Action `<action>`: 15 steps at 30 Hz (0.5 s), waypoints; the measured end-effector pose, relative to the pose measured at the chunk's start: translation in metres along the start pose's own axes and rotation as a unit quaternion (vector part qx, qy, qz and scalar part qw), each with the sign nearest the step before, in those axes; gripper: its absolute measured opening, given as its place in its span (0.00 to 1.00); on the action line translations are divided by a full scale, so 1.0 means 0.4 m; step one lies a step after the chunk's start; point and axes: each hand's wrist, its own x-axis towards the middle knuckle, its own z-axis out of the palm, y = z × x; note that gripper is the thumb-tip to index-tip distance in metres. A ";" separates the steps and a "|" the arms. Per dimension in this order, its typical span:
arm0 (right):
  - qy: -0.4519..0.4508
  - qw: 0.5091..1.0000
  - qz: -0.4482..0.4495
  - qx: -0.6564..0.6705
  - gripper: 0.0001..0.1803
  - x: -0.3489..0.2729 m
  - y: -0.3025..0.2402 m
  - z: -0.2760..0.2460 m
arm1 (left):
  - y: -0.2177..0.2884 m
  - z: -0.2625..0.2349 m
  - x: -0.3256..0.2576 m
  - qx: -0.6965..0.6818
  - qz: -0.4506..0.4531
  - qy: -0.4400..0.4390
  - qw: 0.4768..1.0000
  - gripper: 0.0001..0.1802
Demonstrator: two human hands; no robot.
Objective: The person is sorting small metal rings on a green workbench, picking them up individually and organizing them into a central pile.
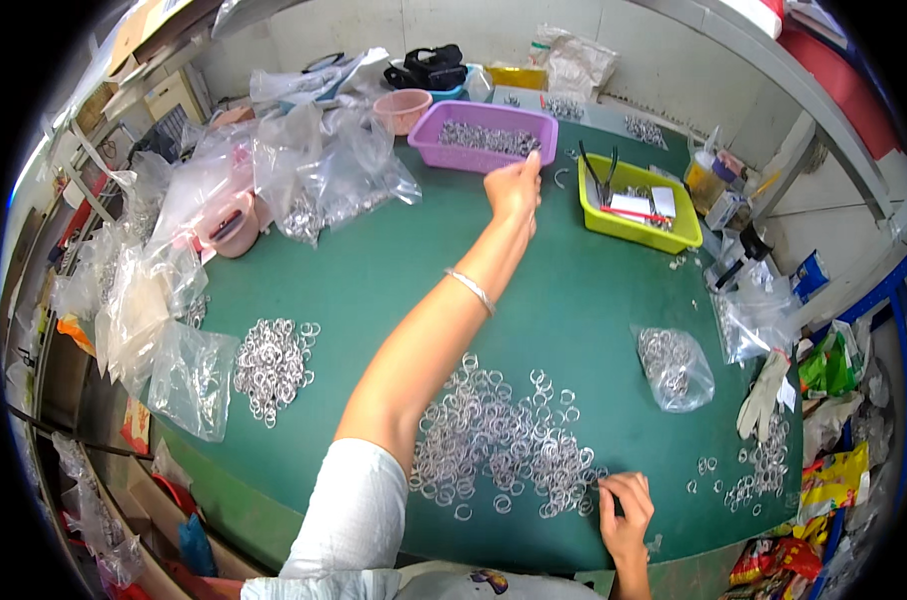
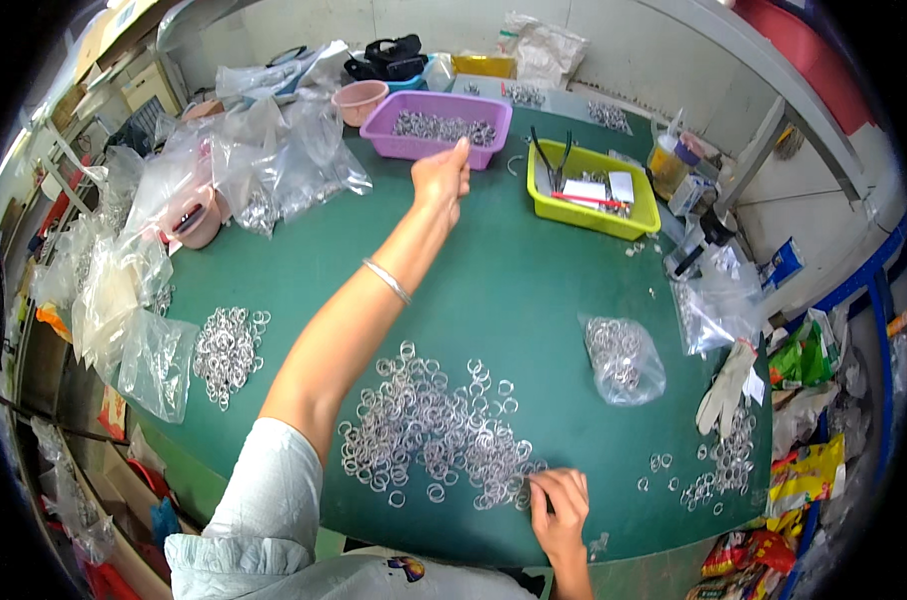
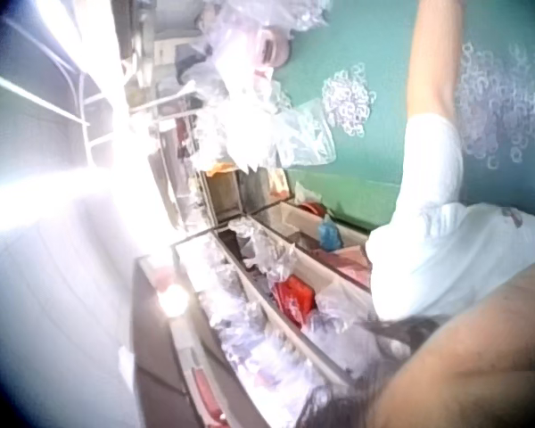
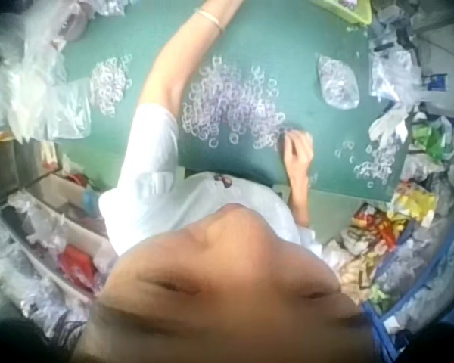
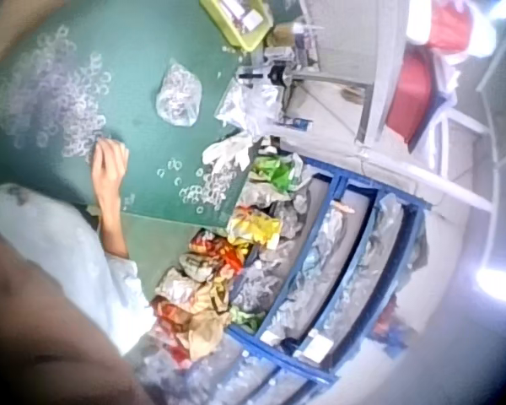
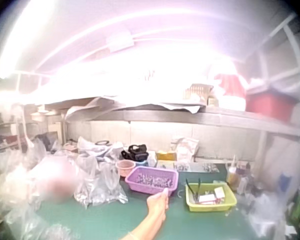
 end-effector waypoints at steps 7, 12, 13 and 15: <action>-0.034 0.993 0.075 -0.090 0.07 -0.006 0.073 -0.045 | -0.150 -0.058 -0.226 0.056 -0.210 -0.218 0.951 0.20; -0.038 0.987 0.146 -0.060 0.11 -0.011 0.084 -0.072 | -0.060 -0.159 -0.470 0.071 -0.293 -0.267 0.915 0.18; -0.044 0.988 0.131 -0.074 0.12 -0.002 0.084 -0.072 | -0.052 -0.174 -0.513 0.063 -0.315 -0.266 0.909 0.18; -0.059 0.988 0.102 -0.102 0.13 0.015 0.072 -0.062 | -0.062 -0.213 -0.584 0.044 -0.380 -0.269 0.884 0.16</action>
